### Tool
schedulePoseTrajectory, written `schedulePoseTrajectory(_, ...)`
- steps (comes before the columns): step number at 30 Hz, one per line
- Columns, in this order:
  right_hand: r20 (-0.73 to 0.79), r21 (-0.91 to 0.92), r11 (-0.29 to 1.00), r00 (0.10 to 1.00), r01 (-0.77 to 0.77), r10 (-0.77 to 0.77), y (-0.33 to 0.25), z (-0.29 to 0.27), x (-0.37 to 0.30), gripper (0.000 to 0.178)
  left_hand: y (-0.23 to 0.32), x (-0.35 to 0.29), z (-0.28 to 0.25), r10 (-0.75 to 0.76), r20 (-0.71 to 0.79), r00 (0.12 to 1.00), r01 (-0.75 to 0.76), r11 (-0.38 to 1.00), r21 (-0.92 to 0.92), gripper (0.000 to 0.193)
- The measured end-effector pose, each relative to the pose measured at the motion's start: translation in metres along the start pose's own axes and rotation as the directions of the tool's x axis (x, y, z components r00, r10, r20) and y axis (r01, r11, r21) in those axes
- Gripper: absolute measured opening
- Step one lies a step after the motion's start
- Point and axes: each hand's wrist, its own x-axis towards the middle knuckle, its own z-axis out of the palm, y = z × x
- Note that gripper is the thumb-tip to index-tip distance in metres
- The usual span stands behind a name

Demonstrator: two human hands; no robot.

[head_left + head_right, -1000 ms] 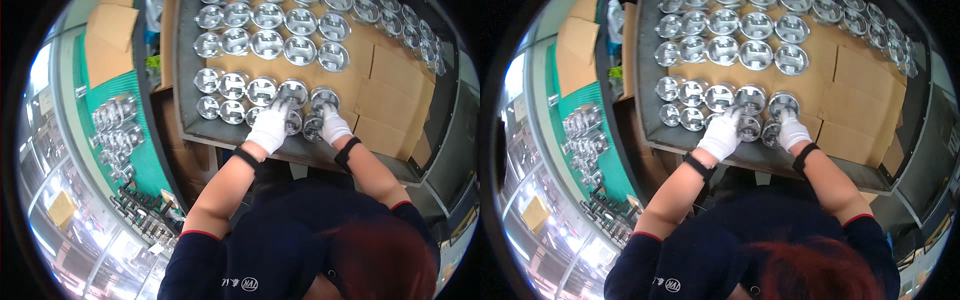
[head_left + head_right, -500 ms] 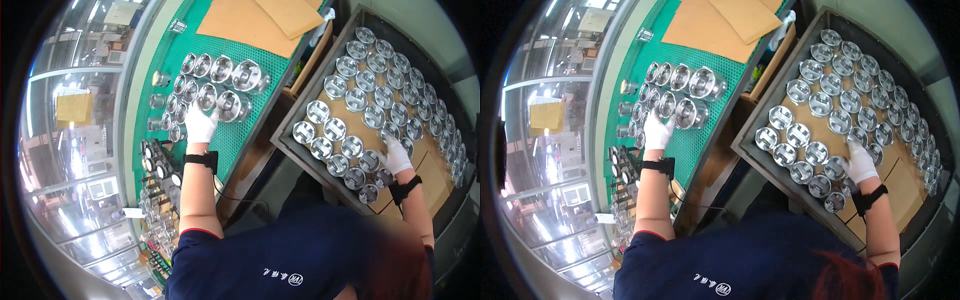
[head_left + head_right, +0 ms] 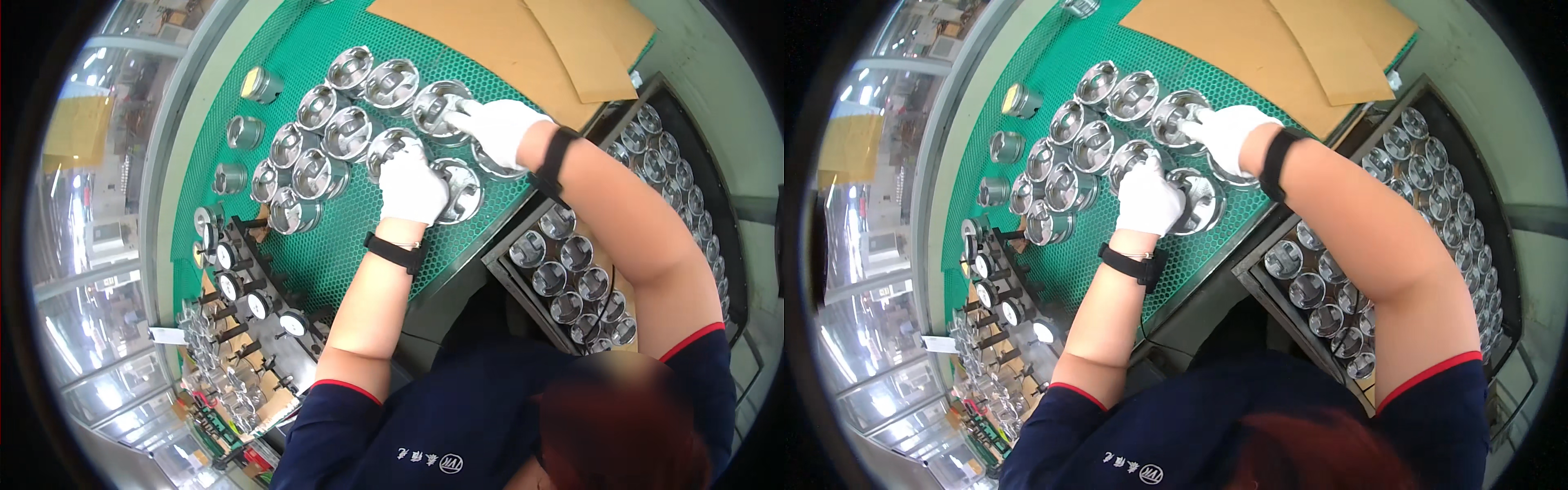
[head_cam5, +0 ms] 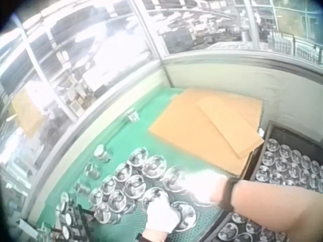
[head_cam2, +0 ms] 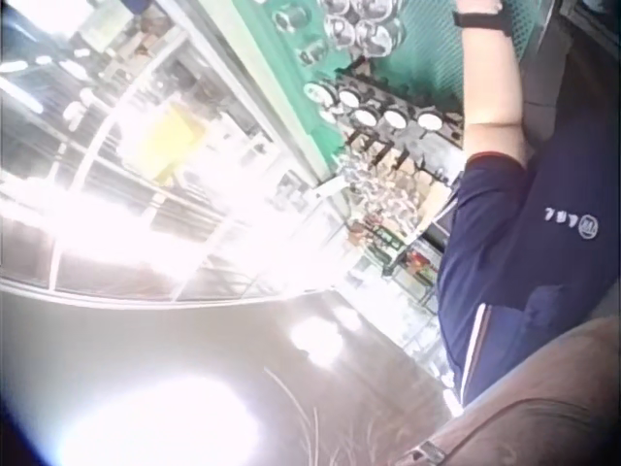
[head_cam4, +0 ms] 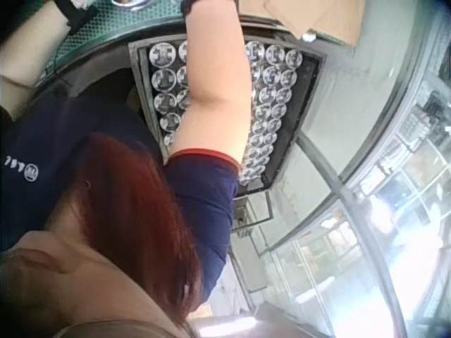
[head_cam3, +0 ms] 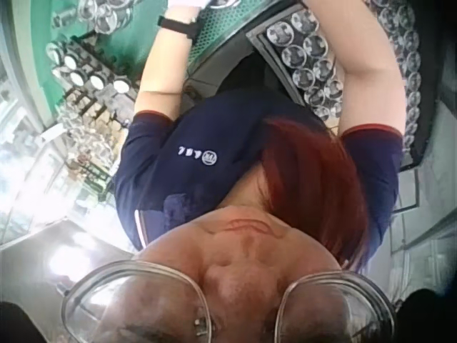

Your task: The person assembles small cylindrical metal parts by inserting them into a jig and securing them with a tool. They then place the finished units into a cardboard box lined with protective paper. The person also gathers and stacks flat cardboard pieces from the floor.

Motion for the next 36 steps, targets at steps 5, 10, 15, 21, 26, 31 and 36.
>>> schedulePoseTrajectory(5,0.286,0.058,0.98,0.943,-0.192,0.168,-0.018,-0.033,0.025,0.035,-0.009,-0.006,0.009,-0.017,-0.034,0.999,0.02,0.996,0.082,0.04)
schedulePoseTrajectory(10,0.005,0.138,0.982,0.992,-0.126,0.126,0.01,-0.028,-0.037,0.027,0.005,-0.001,-0.011,-0.039,0.013,0.999,0.038,0.999,0.026,0.036)
schedulePoseTrajectory(15,-0.295,0.411,0.898,0.909,-0.157,0.294,0.004,-0.055,-0.205,0.043,0.016,-0.003,-0.02,-0.001,0.087,0.996,0.006,0.998,-0.055,0.047)
schedulePoseTrajectory(21,-0.301,0.546,0.606,0.539,-0.578,0.786,-0.014,-0.02,-0.462,0.053,0.096,-0.036,-0.03,0.144,0.024,0.989,-0.146,0.983,0.107,0.059)
schedulePoseTrajectory(26,-0.118,0.41,0.193,0.158,-0.891,0.98,-0.013,0.072,-0.673,0.055,0.266,-0.093,-0.04,0.247,0.249,0.937,-0.249,0.968,-0.024,0.059)
schedulePoseTrajectory(31,0.164,0.315,-0.121,-0.072,-0.941,0.984,0.012,0.128,-0.809,0.049,0.461,-0.156,0.03,0.757,0.388,0.525,-0.57,0.652,-0.5,0.058)
schedulePoseTrajectory(36,0.364,0.293,-0.221,-0.105,-0.93,0.925,0.052,0.155,-0.867,0.047,0.604,-0.232,0.161,0.89,0.411,0.195,-0.639,0.433,-0.636,0.058)
